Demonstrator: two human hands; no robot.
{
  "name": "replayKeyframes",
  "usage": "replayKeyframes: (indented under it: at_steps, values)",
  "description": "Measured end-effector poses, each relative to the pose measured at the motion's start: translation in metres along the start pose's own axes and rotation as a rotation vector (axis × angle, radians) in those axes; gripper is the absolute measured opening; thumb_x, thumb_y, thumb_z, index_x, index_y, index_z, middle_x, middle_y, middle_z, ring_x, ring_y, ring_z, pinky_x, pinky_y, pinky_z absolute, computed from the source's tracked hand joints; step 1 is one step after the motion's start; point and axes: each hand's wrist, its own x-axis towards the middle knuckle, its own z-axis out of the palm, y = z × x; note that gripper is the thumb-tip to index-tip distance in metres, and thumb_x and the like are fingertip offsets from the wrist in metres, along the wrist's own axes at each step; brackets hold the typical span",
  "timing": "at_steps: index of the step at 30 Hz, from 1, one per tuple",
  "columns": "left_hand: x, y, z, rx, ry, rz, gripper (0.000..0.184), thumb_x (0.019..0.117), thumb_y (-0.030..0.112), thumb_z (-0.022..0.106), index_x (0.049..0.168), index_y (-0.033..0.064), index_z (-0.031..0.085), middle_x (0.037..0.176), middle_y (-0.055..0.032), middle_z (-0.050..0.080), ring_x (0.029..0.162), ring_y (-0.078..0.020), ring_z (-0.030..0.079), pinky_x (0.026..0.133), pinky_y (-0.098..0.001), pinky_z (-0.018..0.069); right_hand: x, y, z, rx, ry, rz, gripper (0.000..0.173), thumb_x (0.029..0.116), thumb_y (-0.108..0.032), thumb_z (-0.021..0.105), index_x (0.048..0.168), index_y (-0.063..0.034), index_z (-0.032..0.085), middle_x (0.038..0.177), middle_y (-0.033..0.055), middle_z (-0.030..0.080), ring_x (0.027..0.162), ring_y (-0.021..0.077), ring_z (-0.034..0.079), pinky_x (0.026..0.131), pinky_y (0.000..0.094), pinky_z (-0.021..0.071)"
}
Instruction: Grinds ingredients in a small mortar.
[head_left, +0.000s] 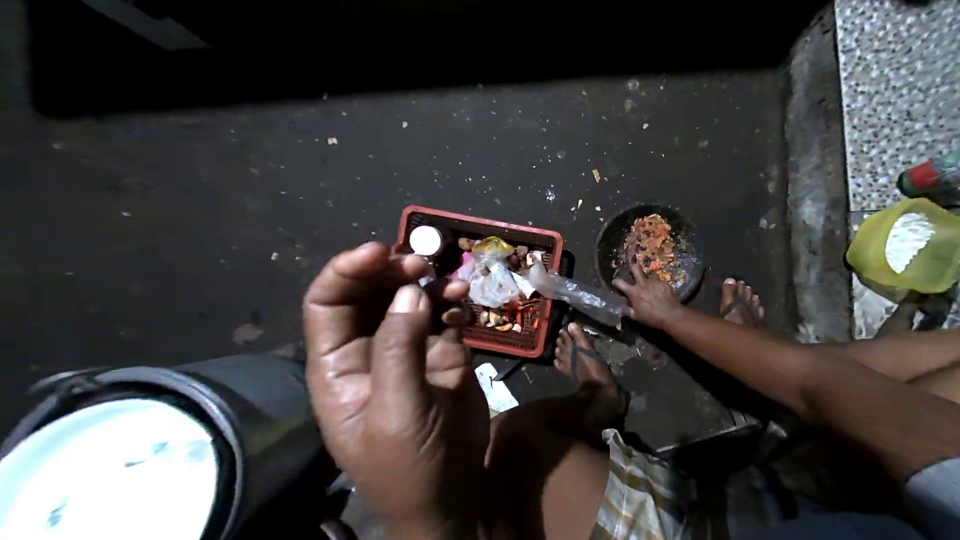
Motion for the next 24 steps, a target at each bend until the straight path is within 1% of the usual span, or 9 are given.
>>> replayKeyframes:
  at_steps: [3, 7, 9, 12, 14, 18, 20, 22, 24]
  values:
    - [0.003, 0.000, -0.001, 0.022, 0.029, -0.020, 0.027, 0.1062, 0.006, 0.041, 0.127, 0.0167, 0.054, 0.112, 0.0040, 0.067, 0.095, -0.0083, 0.068, 0.081, -0.0235, 0.0595, 0.018, 0.037, -0.001, -0.015, 0.128, 0.049, 0.054, 0.0993, -0.043, 0.064, 0.150, -0.0277, 0.053, 0.157, 0.0276, 0.039, 0.125, 0.0530, 0.056, 0.093, 0.0650, 0.0530]
    - [0.008, 0.000, 0.017, 0.034, 0.004, -0.010, 0.029, 0.1046, 0.003, 0.040, 0.124, 0.0175, 0.055, 0.110, 0.0059, 0.066, 0.092, -0.0059, 0.067, 0.079, -0.0216, 0.0591, 0.048, 0.049, -0.055, 0.185, 0.170, 0.229, 0.066, 0.0928, -0.047, 0.071, 0.151, -0.0219, 0.052, 0.162, 0.0290, 0.029, 0.108, 0.0520, 0.064, 0.085, 0.0671, 0.0537]
    - [0.005, -0.001, 0.020, 0.013, -0.009, -0.019, 0.028, 0.1041, 0.003, 0.040, 0.123, 0.0170, 0.055, 0.110, 0.0046, 0.066, 0.091, -0.0071, 0.068, 0.077, -0.0223, 0.0595, 0.037, 0.042, -0.053, 0.341, 0.105, 0.267, 0.071, 0.0913, -0.050, 0.072, 0.152, -0.0228, 0.049, 0.164, 0.0301, 0.025, 0.123, 0.0546, 0.057, 0.094, 0.0707, 0.0492]
    - [0.007, -0.004, 0.012, -0.008, -0.010, -0.023, 0.027, 0.1038, 0.005, 0.043, 0.123, 0.0174, 0.056, 0.109, 0.0034, 0.067, 0.091, -0.0091, 0.068, 0.079, -0.0242, 0.0601, 0.014, 0.024, -0.006, 0.232, 0.037, 0.132, 0.063, 0.0935, -0.050, 0.069, 0.147, -0.0202, 0.054, 0.161, 0.0277, 0.031, 0.114, 0.0489, 0.063, 0.090, 0.0644, 0.0540]
    - [0.008, -0.006, 0.008, -0.013, -0.007, -0.026, 0.026, 0.1041, 0.006, 0.045, 0.124, 0.0174, 0.057, 0.108, 0.0030, 0.068, 0.092, -0.0095, 0.069, 0.080, -0.0247, 0.0603, 0.009, 0.027, 0.010, 0.146, 0.056, 0.068, 0.055, 0.0986, -0.051, 0.061, 0.147, -0.0254, 0.055, 0.161, 0.0228, 0.035, 0.115, 0.0455, 0.063, 0.091, 0.0604, 0.0540]
    - [0.010, -0.004, 0.025, 0.044, -0.036, -0.034, 0.030, 0.1048, 0.004, 0.040, 0.124, 0.0204, 0.056, 0.108, 0.0079, 0.066, 0.092, -0.0052, 0.067, 0.080, -0.0217, 0.0586, 0.044, 0.037, -0.038, 0.207, 0.146, 0.224, 0.065, 0.0956, -0.051, 0.067, 0.152, -0.0231, 0.050, 0.163, 0.0266, 0.028, 0.111, 0.0494, 0.065, 0.086, 0.0644, 0.0550]
    - [0.008, -0.003, 0.026, 0.045, -0.041, -0.033, 0.029, 0.1044, 0.004, 0.040, 0.122, 0.0195, 0.057, 0.107, 0.0069, 0.067, 0.090, -0.0055, 0.067, 0.079, -0.0216, 0.0588, 0.053, 0.031, -0.060, 0.328, 0.112, 0.263, 0.065, 0.0921, -0.052, 0.071, 0.147, -0.0219, 0.054, 0.164, 0.0275, 0.026, 0.120, 0.0520, 0.060, 0.092, 0.0689, 0.0512]
    - [0.006, -0.003, 0.021, 0.037, -0.037, -0.032, 0.027, 0.1041, 0.005, 0.042, 0.121, 0.0188, 0.057, 0.106, 0.0054, 0.067, 0.088, -0.0064, 0.068, 0.077, -0.0217, 0.0594, 0.033, 0.024, -0.046, 0.385, 0.080, 0.202, 0.062, 0.0896, -0.047, 0.076, 0.143, -0.0202, 0.058, 0.164, 0.0279, 0.026, 0.124, 0.0524, 0.057, 0.094, 0.0704, 0.0502]
    - [0.007, -0.003, 0.013, 0.038, -0.003, -0.022, 0.025, 0.1030, 0.005, 0.043, 0.118, 0.0178, 0.057, 0.104, 0.0040, 0.066, 0.086, -0.0077, 0.068, 0.075, -0.0218, 0.0594, 0.012, 0.013, -0.011, 0.263, 0.061, 0.086, 0.061, 0.0928, -0.044, 0.071, 0.147, -0.0215, 0.054, 0.163, 0.0261, 0.030, 0.124, 0.0511, 0.057, 0.094, 0.0666, 0.0517]
